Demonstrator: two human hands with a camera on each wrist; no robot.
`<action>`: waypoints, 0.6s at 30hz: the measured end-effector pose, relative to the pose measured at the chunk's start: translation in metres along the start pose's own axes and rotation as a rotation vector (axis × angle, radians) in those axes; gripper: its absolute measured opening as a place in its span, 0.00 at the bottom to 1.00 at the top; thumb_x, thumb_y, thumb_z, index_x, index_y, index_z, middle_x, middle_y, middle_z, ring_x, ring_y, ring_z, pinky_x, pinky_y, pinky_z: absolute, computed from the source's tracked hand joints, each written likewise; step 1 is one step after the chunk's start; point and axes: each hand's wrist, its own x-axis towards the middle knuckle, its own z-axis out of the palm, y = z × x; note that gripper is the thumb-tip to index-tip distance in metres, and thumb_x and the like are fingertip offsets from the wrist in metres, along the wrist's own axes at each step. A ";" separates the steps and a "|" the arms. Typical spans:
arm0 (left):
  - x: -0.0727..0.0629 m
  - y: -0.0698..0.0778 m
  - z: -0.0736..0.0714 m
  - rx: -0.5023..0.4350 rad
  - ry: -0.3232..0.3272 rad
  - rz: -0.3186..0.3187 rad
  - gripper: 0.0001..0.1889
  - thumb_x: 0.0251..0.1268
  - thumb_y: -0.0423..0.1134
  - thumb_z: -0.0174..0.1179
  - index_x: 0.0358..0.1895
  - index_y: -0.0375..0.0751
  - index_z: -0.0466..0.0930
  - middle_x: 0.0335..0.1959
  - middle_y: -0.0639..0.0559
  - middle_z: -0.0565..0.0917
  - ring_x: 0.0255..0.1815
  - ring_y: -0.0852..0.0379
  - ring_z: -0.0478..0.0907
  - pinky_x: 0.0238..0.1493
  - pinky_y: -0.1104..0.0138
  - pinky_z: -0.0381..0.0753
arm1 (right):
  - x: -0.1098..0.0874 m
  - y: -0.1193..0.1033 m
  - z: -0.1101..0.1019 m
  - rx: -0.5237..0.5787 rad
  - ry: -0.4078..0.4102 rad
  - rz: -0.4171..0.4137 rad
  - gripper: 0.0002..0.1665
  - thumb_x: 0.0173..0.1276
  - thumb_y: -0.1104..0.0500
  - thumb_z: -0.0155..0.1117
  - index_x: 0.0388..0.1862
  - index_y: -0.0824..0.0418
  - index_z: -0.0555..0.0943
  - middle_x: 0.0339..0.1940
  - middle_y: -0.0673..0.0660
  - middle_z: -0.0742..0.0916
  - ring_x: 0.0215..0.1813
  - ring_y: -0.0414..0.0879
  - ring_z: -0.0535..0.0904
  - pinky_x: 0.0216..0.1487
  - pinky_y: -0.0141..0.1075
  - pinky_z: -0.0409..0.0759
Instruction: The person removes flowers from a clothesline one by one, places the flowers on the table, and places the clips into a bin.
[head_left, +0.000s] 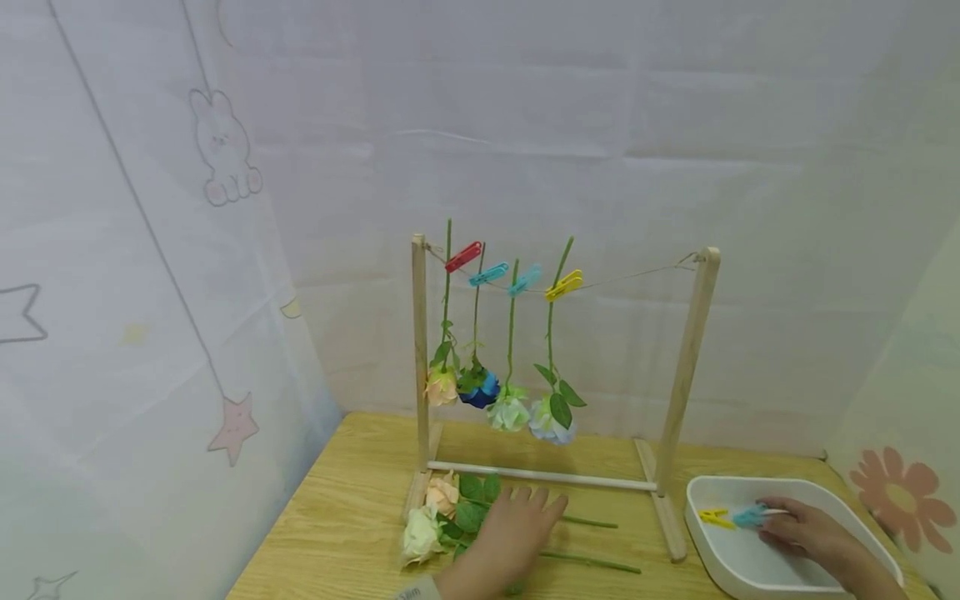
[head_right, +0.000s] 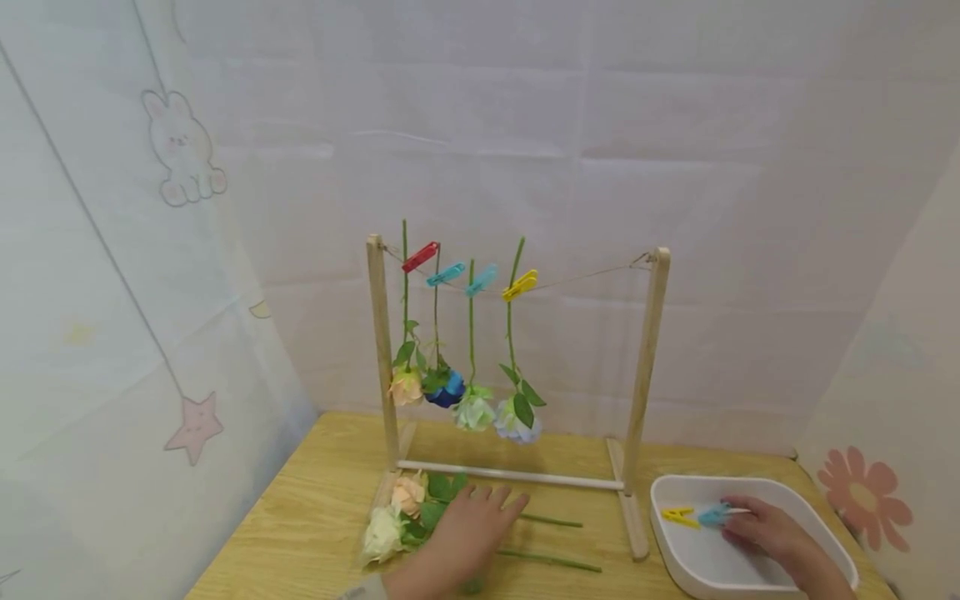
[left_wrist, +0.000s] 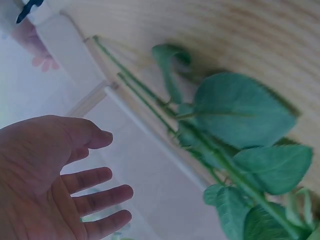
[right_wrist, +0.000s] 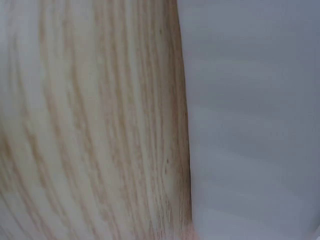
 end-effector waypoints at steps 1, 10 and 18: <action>0.001 -0.001 -0.003 -0.001 0.032 -0.006 0.28 0.65 0.46 0.70 0.67 0.62 0.73 0.56 0.58 0.81 0.48 0.57 0.82 0.46 0.61 0.85 | -0.001 0.000 0.000 0.003 -0.004 -0.001 0.38 0.79 0.58 0.56 0.70 0.85 0.53 0.50 0.52 0.85 0.49 0.40 0.86 0.50 0.36 0.85; 0.017 -0.015 -0.026 -0.094 0.039 -0.069 0.30 0.65 0.47 0.69 0.70 0.59 0.71 0.58 0.58 0.82 0.49 0.58 0.83 0.46 0.61 0.85 | 0.004 0.002 0.008 -0.024 0.123 0.090 0.38 0.73 0.63 0.62 0.70 0.83 0.57 0.45 0.55 0.88 0.45 0.44 0.87 0.47 0.39 0.86; 0.017 -0.022 -0.040 -0.209 0.155 -0.070 0.29 0.65 0.41 0.68 0.69 0.56 0.72 0.57 0.56 0.83 0.51 0.57 0.84 0.47 0.62 0.86 | 0.005 0.002 0.012 -0.079 0.172 0.094 0.35 0.70 0.69 0.62 0.68 0.84 0.58 0.41 0.56 0.87 0.40 0.44 0.85 0.44 0.38 0.87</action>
